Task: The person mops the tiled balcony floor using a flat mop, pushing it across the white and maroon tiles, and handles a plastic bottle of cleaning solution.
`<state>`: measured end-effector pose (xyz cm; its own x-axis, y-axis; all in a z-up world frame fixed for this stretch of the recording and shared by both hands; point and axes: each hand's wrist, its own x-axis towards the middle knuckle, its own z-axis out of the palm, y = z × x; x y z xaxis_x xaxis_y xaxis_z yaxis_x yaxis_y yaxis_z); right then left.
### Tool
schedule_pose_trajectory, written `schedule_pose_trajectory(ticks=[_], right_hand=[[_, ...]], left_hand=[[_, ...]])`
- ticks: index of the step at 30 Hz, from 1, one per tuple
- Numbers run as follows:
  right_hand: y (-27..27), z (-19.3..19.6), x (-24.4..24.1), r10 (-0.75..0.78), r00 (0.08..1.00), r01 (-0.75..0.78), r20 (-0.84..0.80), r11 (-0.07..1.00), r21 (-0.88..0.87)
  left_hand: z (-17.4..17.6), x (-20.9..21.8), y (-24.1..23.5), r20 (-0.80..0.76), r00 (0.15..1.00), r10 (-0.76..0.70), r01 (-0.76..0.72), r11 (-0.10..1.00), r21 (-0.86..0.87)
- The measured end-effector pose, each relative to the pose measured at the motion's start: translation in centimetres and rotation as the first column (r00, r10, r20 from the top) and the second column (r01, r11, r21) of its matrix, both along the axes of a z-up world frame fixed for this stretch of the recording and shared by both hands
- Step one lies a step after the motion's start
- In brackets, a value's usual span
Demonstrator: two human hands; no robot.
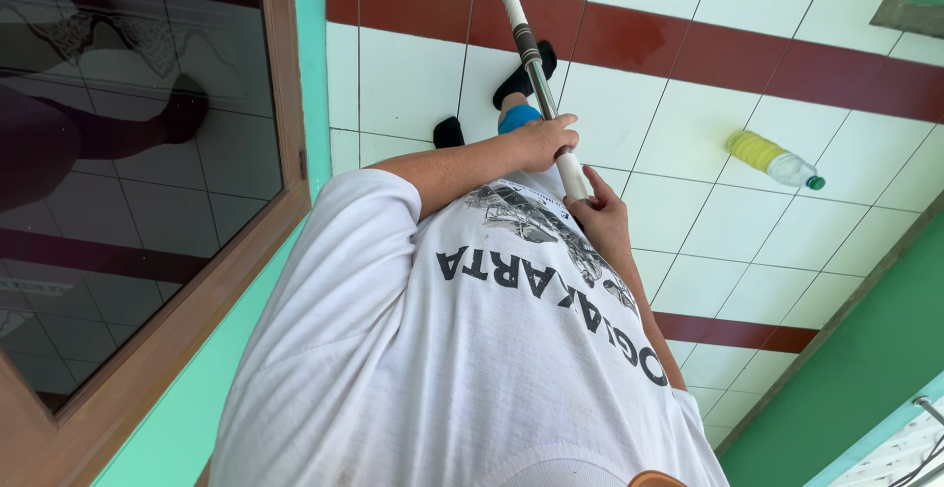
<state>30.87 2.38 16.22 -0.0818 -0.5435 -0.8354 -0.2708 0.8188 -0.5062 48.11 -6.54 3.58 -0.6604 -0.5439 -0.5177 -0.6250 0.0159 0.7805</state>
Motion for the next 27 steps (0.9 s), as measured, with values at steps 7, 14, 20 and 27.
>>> schedule_pose_trajectory(ticks=[7,14,20,27], right_hand=[[-1.6,-2.9,-3.9,-0.124,0.973,0.137,0.196,0.989,-0.053],[-5.5,-8.0,-1.5,-0.266,0.926,0.246,0.268,0.964,0.106],[-12.5,-14.3,5.5,-0.416,0.855,0.383,0.310,0.909,0.164],[-23.4,-22.0,11.4,-0.190,0.967,0.158,0.171,0.969,0.188]], left_hand=[[-0.2,-3.6,-2.9,0.062,0.997,-0.041,0.040,0.999,0.033],[-3.2,-2.3,-8.2,0.196,0.979,-0.058,0.047,0.997,0.057],[-13.8,2.9,-14.6,-0.016,0.828,0.560,-0.559,0.828,0.047],[-23.8,5.3,-31.4,0.420,0.611,0.671,-0.704,0.703,-0.100]])
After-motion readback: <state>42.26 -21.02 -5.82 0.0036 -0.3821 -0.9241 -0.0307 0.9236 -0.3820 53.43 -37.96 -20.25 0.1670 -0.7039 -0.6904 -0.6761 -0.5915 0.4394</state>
